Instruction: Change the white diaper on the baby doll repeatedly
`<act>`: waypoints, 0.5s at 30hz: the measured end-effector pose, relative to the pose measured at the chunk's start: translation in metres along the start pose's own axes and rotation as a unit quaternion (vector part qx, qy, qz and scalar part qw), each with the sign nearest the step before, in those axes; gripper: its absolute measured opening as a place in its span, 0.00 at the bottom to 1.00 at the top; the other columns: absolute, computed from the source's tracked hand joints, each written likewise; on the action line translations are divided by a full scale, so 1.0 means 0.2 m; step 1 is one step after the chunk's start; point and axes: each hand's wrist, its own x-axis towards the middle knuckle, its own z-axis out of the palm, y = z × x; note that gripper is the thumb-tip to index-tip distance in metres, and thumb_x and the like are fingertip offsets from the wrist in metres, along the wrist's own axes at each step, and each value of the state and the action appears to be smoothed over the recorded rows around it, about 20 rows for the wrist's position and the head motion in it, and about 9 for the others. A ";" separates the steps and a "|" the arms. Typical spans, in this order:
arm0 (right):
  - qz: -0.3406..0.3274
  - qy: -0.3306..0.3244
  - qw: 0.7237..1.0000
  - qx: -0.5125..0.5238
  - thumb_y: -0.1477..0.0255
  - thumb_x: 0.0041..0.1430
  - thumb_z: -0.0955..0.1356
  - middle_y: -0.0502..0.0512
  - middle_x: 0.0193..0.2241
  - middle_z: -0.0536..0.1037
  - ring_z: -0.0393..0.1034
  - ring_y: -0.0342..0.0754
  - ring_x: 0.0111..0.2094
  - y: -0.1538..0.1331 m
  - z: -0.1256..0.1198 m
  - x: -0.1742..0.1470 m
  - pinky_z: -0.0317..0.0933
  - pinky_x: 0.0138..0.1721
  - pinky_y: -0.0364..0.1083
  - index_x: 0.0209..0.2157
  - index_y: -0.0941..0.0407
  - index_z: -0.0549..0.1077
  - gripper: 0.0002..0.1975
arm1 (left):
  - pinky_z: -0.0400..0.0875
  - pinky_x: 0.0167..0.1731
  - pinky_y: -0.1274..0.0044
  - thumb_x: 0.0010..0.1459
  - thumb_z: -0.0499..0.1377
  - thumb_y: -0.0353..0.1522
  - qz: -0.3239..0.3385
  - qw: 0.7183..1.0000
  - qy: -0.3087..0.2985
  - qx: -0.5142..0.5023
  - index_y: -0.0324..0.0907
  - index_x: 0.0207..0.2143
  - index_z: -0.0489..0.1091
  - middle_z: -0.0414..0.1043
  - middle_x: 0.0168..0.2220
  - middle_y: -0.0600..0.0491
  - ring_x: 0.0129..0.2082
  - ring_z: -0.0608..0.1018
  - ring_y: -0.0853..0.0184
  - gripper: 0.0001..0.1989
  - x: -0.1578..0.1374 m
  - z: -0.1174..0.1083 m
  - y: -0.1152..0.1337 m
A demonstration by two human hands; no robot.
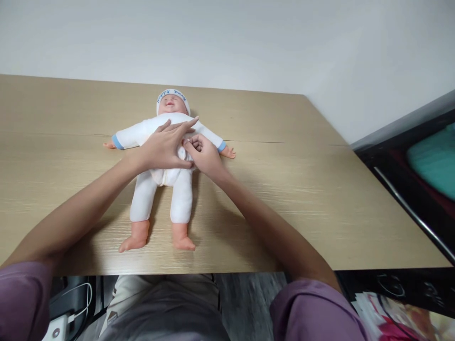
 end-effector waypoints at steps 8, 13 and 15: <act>-0.261 -0.046 0.935 -0.236 0.54 0.84 0.61 0.62 0.77 0.73 0.65 0.63 0.78 -0.06 -0.07 -0.29 0.57 0.80 0.68 0.77 0.48 0.70 0.28 | 0.68 0.76 0.49 0.61 0.75 0.51 0.070 0.981 0.046 -0.174 0.52 0.81 0.60 0.70 0.76 0.41 0.77 0.73 0.41 0.52 -0.08 -0.12 -0.10; -0.283 -0.062 0.932 -0.220 0.55 0.86 0.57 0.59 0.78 0.72 0.66 0.61 0.79 -0.03 -0.09 -0.28 0.59 0.80 0.67 0.80 0.47 0.66 0.30 | 0.71 0.75 0.55 0.76 0.62 0.49 0.014 0.974 0.171 -0.147 0.47 0.66 0.73 0.78 0.68 0.42 0.71 0.78 0.50 0.24 -0.35 -0.16 -0.28; -0.292 -0.060 0.931 -0.212 0.55 0.86 0.58 0.60 0.77 0.73 0.67 0.61 0.78 -0.02 -0.09 -0.28 0.61 0.79 0.67 0.79 0.47 0.68 0.29 | 0.73 0.71 0.54 0.76 0.61 0.47 -0.030 0.979 0.184 -0.087 0.46 0.62 0.75 0.80 0.63 0.42 0.66 0.80 0.50 0.21 -0.50 -0.15 -0.35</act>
